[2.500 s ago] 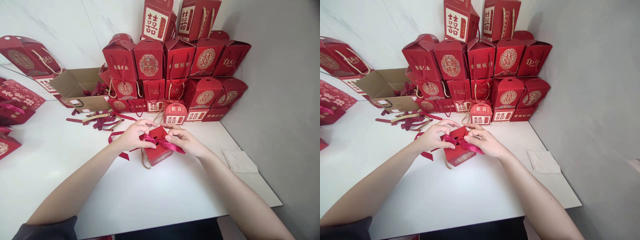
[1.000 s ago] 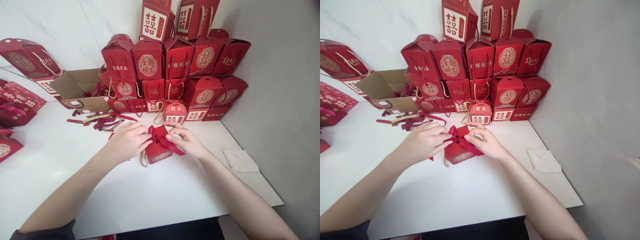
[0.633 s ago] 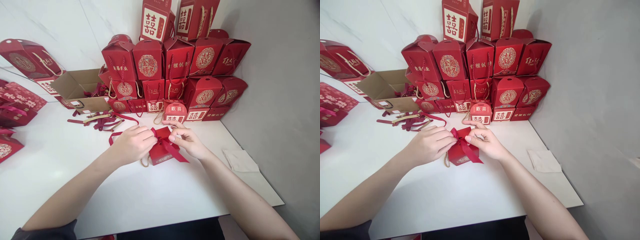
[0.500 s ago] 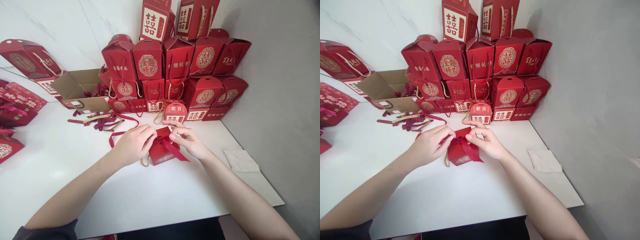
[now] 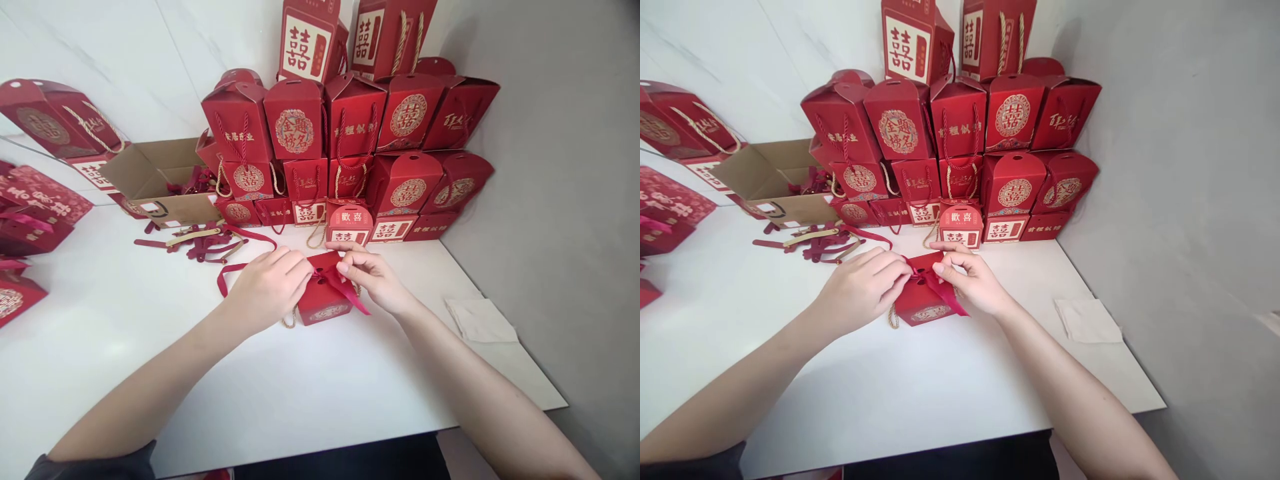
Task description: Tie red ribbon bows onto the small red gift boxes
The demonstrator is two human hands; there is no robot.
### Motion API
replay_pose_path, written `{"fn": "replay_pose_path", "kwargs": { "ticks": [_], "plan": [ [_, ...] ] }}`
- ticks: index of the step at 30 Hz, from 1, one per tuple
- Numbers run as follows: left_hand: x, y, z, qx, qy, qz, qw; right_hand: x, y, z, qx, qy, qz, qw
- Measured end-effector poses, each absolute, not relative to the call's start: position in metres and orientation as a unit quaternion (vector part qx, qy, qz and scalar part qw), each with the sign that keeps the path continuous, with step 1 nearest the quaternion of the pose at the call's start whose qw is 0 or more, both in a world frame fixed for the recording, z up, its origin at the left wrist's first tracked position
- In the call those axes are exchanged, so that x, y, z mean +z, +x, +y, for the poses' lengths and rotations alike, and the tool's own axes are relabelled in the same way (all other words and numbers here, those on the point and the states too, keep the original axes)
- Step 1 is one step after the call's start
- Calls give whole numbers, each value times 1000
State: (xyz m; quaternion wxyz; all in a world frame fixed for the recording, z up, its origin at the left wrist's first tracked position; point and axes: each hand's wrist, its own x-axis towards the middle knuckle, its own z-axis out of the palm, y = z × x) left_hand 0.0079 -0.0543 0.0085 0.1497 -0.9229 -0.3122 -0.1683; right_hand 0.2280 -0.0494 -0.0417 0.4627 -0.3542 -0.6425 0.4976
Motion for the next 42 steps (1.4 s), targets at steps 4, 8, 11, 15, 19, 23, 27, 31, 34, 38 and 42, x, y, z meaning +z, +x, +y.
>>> {"fn": "replay_pose_path", "kwargs": {
  "ticks": [4,8,11,15,19,23,27,31,34,38,42],
  "plan": [
    [18,12,-58,-196,-871,-438,-103,-44,228,-48,495,-358,-655,445],
    [25,11,-59,-185,-787,-522,-270,-45,228,-47,505,-353,-655,437],
    [26,8,-57,-149,-744,-558,-336,-45,229,-46,525,-347,-646,432],
    [25,3,-53,-102,-723,-560,-393,-46,230,-45,555,-342,-627,426],
    [22,0,-48,-89,-730,-548,-399,-47,230,-46,539,-343,-642,425],
    [16,-3,-42,-68,-721,-521,-451,-46,231,-46,520,-347,-657,420],
    [14,-6,-38,-48,-708,-512,-484,-47,232,-44,498,-361,-670,415],
    [18,-8,-38,-6,-719,-509,-473,-48,231,-45,493,-364,-676,410],
    [26,-16,-37,65,-739,-470,-479,-46,230,-48,518,-342,-667,412],
    [38,-29,-34,100,-772,-445,-442,-43,230,-51,567,-305,-635,428],
    [35,-19,-37,-132,-801,-489,-319,-42,228,-52,573,-301,-632,427]
  ]
}}
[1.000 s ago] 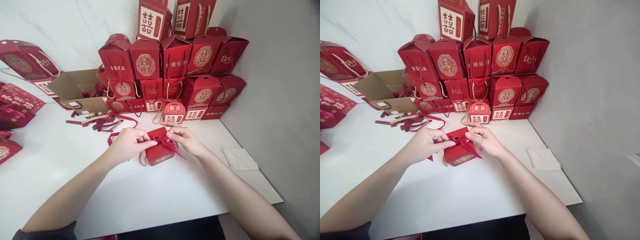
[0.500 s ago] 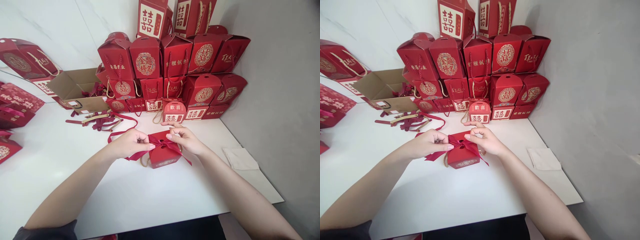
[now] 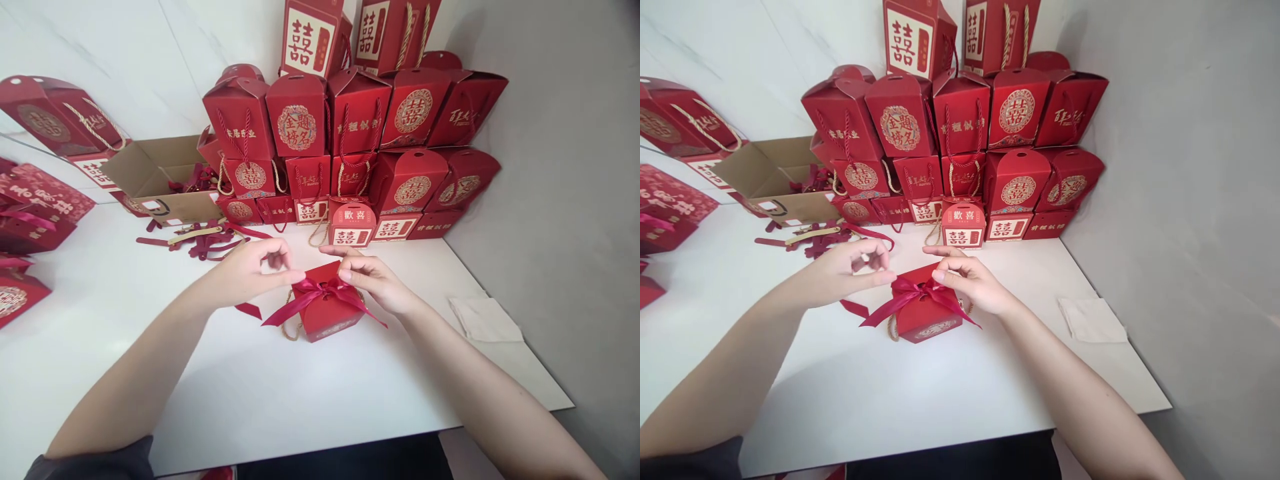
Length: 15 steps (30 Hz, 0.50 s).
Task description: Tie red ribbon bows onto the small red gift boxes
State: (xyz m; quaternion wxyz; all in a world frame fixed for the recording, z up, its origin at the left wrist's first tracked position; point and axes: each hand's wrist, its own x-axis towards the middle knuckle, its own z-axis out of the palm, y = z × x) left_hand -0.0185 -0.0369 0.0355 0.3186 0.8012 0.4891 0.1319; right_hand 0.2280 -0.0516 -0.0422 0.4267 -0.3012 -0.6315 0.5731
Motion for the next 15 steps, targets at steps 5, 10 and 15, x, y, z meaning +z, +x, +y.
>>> {"fn": "replay_pose_path", "kwargs": {
  "ticks": [5,10,15],
  "plan": [
    [4,11,-45,249,818,418,306,-44,225,-51,564,-310,-639,421],
    [-15,17,-47,249,817,395,338,-46,224,-51,551,-314,-641,432],
    [-15,16,-44,233,817,395,350,-51,218,-51,605,-306,-573,461]
  ]
}}
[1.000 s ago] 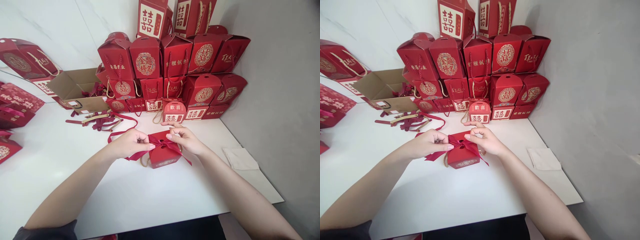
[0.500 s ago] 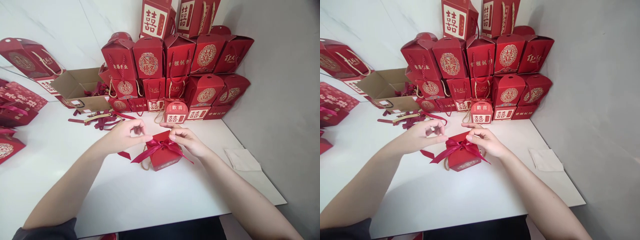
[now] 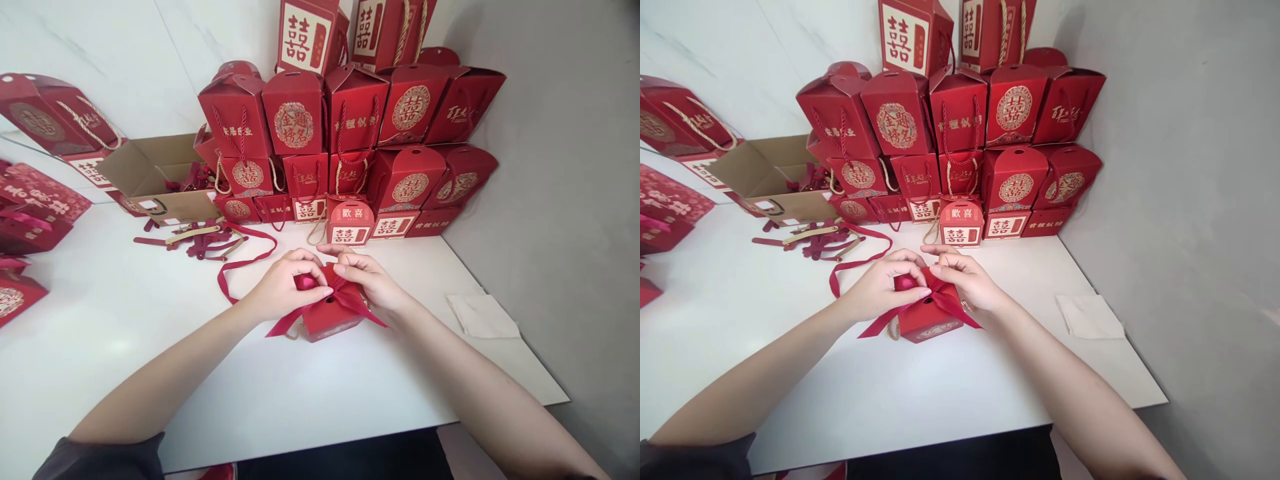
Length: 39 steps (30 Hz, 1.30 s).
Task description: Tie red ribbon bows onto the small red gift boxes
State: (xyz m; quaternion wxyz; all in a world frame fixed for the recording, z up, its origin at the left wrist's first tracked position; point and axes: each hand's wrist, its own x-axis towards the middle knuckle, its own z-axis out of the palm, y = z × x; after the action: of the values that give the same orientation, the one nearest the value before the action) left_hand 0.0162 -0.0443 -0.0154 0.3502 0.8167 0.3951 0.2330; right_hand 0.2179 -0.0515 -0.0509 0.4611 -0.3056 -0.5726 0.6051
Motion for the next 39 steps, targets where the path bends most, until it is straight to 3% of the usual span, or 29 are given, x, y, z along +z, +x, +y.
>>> {"fn": "replay_pose_path", "kwargs": {
  "ticks": [6,12,17,22,30,39],
  "plan": [
    [-14,16,-43,218,822,396,347,-59,212,-52,683,-304,-456,482],
    [7,0,-36,202,842,338,369,-58,226,-41,608,-323,-515,510],
    [15,-8,-29,164,854,361,337,-49,239,-41,535,-346,-607,475],
    [8,-8,-26,176,832,365,379,-40,241,-46,532,-355,-647,414],
    [5,-8,-26,127,772,372,499,-44,238,-44,528,-346,-660,407],
    [2,-5,-30,122,785,459,397,-52,228,-44,518,-327,-673,415]
  ]
}}
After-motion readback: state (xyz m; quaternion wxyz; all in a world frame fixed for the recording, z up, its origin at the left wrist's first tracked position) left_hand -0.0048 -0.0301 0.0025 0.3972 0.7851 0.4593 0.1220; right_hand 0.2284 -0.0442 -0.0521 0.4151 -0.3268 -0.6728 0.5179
